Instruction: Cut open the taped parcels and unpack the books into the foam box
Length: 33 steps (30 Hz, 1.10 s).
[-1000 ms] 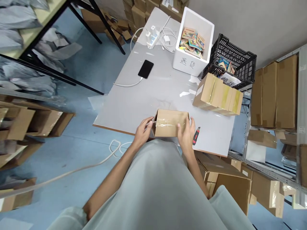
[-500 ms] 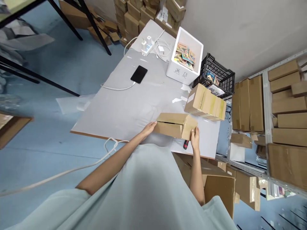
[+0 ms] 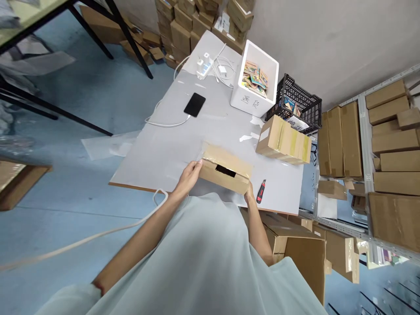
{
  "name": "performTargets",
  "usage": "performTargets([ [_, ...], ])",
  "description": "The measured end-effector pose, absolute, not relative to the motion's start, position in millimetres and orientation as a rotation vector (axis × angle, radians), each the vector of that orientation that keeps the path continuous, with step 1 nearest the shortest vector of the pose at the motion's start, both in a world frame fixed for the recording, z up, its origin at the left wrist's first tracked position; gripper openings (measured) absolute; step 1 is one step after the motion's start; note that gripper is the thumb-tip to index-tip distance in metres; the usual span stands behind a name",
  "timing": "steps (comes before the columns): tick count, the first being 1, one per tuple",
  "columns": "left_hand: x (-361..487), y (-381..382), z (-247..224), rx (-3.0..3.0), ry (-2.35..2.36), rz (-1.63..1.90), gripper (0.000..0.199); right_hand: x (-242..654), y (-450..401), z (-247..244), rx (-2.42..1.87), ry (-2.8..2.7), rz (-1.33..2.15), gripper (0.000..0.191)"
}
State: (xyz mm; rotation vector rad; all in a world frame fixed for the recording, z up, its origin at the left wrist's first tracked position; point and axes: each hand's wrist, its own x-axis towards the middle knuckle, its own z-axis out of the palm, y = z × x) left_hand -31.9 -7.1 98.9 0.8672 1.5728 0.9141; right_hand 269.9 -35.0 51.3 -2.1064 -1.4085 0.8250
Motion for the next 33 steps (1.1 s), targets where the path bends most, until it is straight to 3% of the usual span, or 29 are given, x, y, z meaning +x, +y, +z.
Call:
performTargets([
  [6, -29, -29, 80, 0.804, 1.665, 0.855, 0.022, 277, -46, 68, -1.959, -1.275, 1.003, 0.062],
  [8, -29, -36, 74, 0.805, 1.637, 0.854, 0.013, 287, -50, 83, -1.922, -1.294, 1.020, 0.070],
  [11, -38, -45, 71, 0.890, 1.563, 0.853, 0.022, 298, -50, 106, -1.930, -1.491, 1.005, 0.076],
  [15, -58, -54, 69, 1.122, 1.438, 0.780, 0.048, 301, -29, 124, -1.918, -1.698, 0.955, 0.056],
  [17, -66, -57, 66, 1.262, 1.374, 0.710, 0.063, 297, -12, 123, -1.910, -1.631, 0.928, 0.048],
  [20, -70, -61, 59, 1.431, 1.353, 0.615, 0.084, 286, 15, 114, -2.067, -1.497, 0.808, 0.052],
  [24, -60, -61, 51, 1.613, 1.429, 0.515, 0.101, 266, 44, 102, -2.286, -1.352, 0.709, 0.041],
  [29, -42, -62, 58, 1.856, 1.601, 0.375, 0.112, 247, 53, 109, -2.328, -1.540, 0.481, 0.038],
  [33, -26, -63, 75, 2.089, 1.584, 0.370, 0.091, 223, 25, 126, -2.105, -2.003, 0.328, 0.044],
])
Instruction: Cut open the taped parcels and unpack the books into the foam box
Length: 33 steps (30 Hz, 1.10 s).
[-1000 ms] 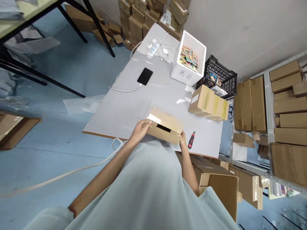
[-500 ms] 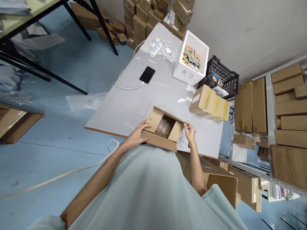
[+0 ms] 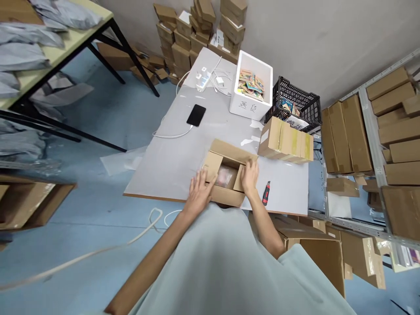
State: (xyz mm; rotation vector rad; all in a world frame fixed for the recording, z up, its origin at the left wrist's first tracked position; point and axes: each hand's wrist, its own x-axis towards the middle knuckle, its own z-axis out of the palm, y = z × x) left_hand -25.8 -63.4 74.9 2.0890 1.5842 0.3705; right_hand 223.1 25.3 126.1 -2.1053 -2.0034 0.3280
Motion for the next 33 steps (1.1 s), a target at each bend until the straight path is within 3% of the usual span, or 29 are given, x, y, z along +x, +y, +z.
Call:
performTargets([
  [4, -2, -49, 86, 2.228, 1.251, 0.349, 0.044, 194, -15, 134, -1.851, -2.569, 0.576, 0.036],
  [9, 14, -35, 96, 2.288, 1.214, 0.125, 0.024, 189, -46, 136, -1.835, -2.657, 0.686, 0.025],
  [15, -23, -52, 127, 2.335, 1.358, 0.208, 0.034, 225, -71, 162, -1.892, -2.572, 0.550, 0.044],
  [21, -59, -43, 138, 2.164, 1.614, -0.011, 0.058, 263, -88, 168, -2.150, -2.310, 0.521, 0.068],
  [24, -46, -38, 144, 2.204, 1.542, -0.076, 0.059, 258, -87, 163, -2.150, -2.329, 0.598, 0.082],
  [29, 3, -28, 152, 2.341, 1.388, -0.149, 0.045, 243, -67, 160, -2.123, -2.286, 0.642, 0.085],
  [33, 44, 10, 123, 2.311, 1.361, -0.382, 0.061, 243, -50, 161, -2.111, -2.236, 0.641, 0.095],
])
